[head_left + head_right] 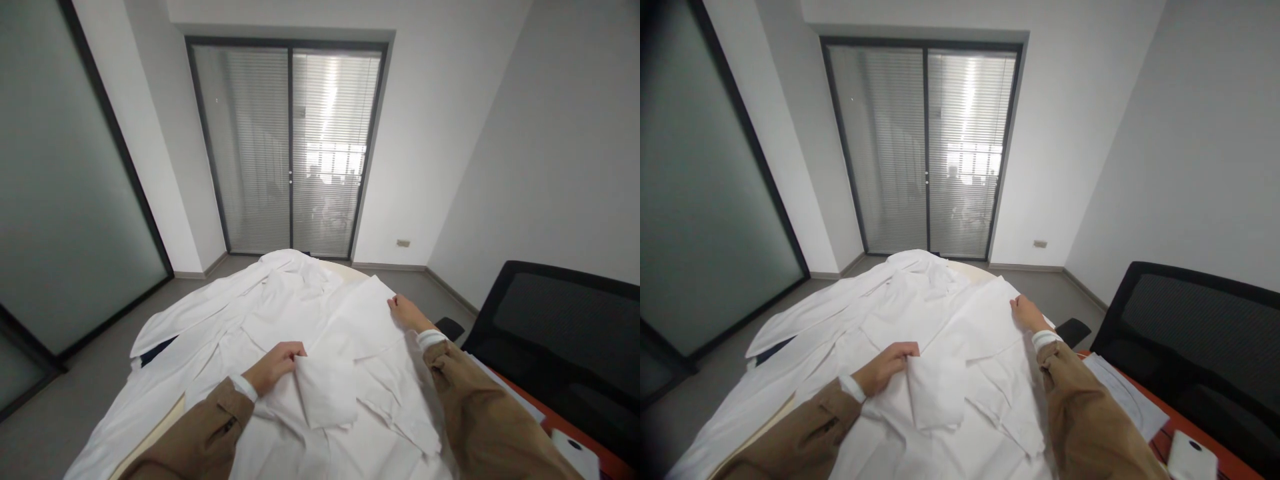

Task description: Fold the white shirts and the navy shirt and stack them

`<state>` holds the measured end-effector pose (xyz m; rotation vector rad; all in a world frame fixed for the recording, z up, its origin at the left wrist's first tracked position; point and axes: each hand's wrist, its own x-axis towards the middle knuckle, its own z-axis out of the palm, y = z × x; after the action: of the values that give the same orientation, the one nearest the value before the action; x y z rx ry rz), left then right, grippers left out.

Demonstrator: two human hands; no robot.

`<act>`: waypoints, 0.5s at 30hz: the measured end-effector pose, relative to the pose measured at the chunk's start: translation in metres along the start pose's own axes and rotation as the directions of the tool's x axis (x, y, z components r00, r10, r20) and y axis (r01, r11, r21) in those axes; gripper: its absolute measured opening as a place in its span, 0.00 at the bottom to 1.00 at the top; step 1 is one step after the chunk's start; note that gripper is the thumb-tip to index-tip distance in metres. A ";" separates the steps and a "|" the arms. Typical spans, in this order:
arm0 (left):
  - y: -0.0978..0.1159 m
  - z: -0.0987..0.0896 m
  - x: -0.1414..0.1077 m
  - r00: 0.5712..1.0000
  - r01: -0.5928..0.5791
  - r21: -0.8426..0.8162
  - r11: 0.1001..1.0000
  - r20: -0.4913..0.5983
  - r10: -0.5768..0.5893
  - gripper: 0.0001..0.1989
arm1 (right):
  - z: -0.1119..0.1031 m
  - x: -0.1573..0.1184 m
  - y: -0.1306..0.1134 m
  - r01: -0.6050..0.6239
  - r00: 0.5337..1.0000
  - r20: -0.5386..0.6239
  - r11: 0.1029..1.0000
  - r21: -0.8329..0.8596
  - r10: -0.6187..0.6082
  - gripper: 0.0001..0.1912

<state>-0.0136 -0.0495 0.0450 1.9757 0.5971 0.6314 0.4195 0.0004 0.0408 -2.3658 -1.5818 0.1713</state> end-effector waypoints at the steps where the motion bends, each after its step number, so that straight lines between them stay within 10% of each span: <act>1: 0.000 -0.003 0.000 1.000 0.014 -0.022 1.000 -0.008 -0.015 0.08 | 0.002 0.000 0.001 0.000 1.000 -0.008 1.000 0.001 0.000 0.18; 10: -0.035 -0.028 -0.013 0.991 0.003 0.512 0.859 -0.118 0.067 0.21 | 0.010 -0.009 0.005 0.042 0.997 -0.061 0.999 0.023 -0.041 0.14; 15: -0.045 -0.044 -0.022 0.952 0.098 0.328 0.939 -0.306 0.008 0.27 | 0.011 -0.009 0.007 0.056 0.996 -0.069 0.998 0.027 -0.054 0.13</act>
<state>-0.0655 -0.0154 0.0192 2.1924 0.9948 0.8581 0.4198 -0.0084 0.0278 -2.2782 -1.6003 0.0998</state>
